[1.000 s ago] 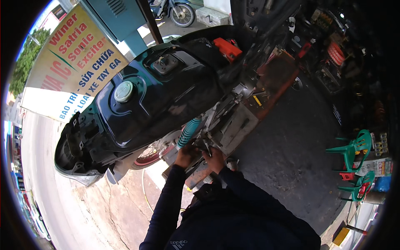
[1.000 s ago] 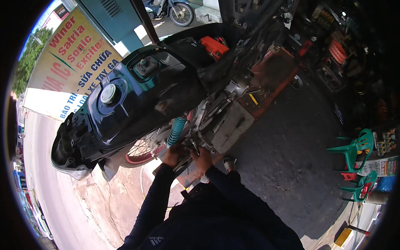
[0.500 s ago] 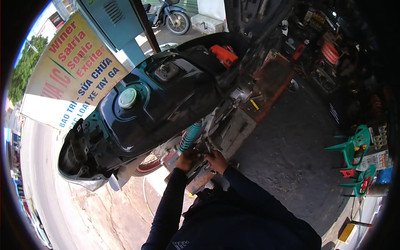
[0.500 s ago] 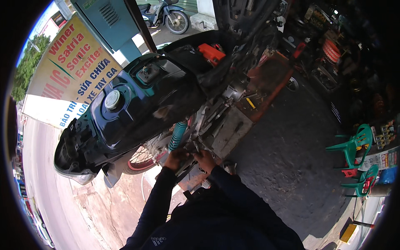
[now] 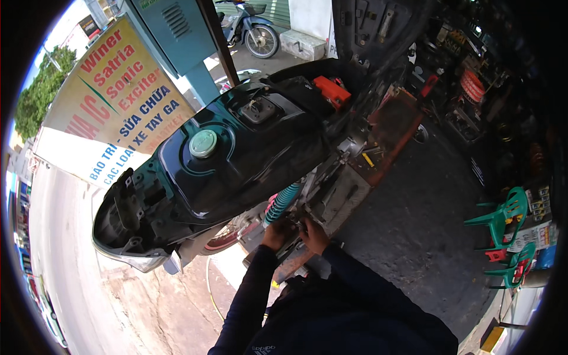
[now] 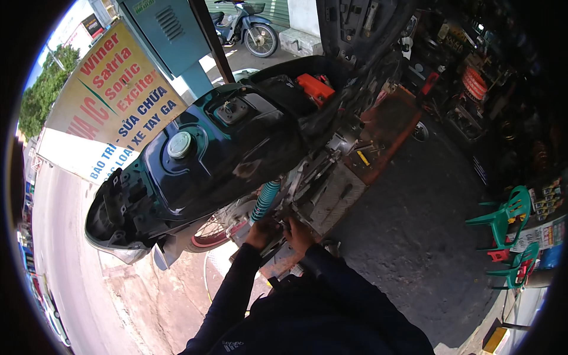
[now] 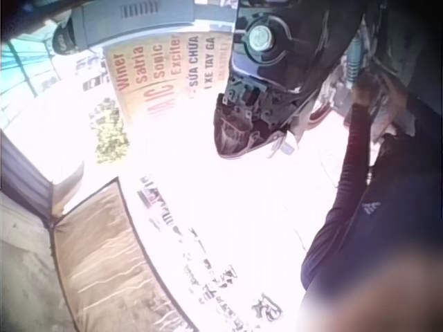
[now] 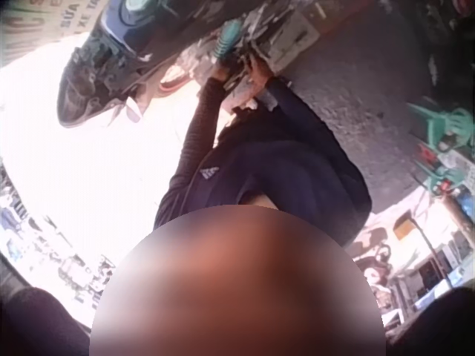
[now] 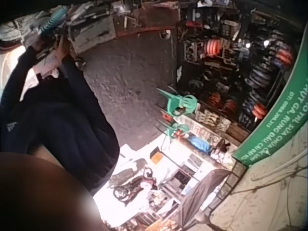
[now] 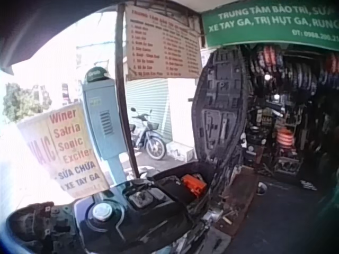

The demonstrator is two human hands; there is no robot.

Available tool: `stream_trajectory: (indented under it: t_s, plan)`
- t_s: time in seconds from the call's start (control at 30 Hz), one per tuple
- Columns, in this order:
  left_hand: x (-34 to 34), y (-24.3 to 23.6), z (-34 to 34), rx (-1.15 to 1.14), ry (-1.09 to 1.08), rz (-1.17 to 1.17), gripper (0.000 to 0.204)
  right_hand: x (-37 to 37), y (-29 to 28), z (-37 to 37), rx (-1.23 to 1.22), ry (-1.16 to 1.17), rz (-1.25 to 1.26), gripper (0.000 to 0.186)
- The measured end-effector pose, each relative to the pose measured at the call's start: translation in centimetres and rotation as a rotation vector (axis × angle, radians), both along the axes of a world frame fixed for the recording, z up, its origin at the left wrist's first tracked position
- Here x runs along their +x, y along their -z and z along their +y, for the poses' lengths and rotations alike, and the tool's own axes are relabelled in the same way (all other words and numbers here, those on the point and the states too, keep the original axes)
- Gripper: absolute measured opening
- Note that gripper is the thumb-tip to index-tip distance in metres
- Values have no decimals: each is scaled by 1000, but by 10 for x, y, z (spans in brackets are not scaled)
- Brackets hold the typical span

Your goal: Adjusting and repairing various components of a motorcycle engine and exhaust system using hand tools.

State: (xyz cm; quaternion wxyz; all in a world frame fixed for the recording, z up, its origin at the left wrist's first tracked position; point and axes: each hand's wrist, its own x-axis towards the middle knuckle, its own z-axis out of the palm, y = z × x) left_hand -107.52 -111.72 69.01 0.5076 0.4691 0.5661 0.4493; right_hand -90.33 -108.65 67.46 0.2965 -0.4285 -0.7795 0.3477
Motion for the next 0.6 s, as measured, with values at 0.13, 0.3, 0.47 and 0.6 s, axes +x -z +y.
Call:
stream_trajectory:
  t_s: [0.13, 0.3, 0.47, 0.6]
  plan:
    - [-4, 5, -1, 11, 93, 169, 34, -2, 8, -4, -250, 65, 6, 31]
    - [-2, 5, -2, 30, 88, 138, 29, -5, 9, -6, -227, 153, 105, 26]
    - [-3, 1, -3, 46, 74, 178, 26, -8, 10, -9, -275, 215, 97, 23]
    - [-10, -7, -6, -220, 80, -188, 24, -7, 20, -12, -276, 273, 112, 24]
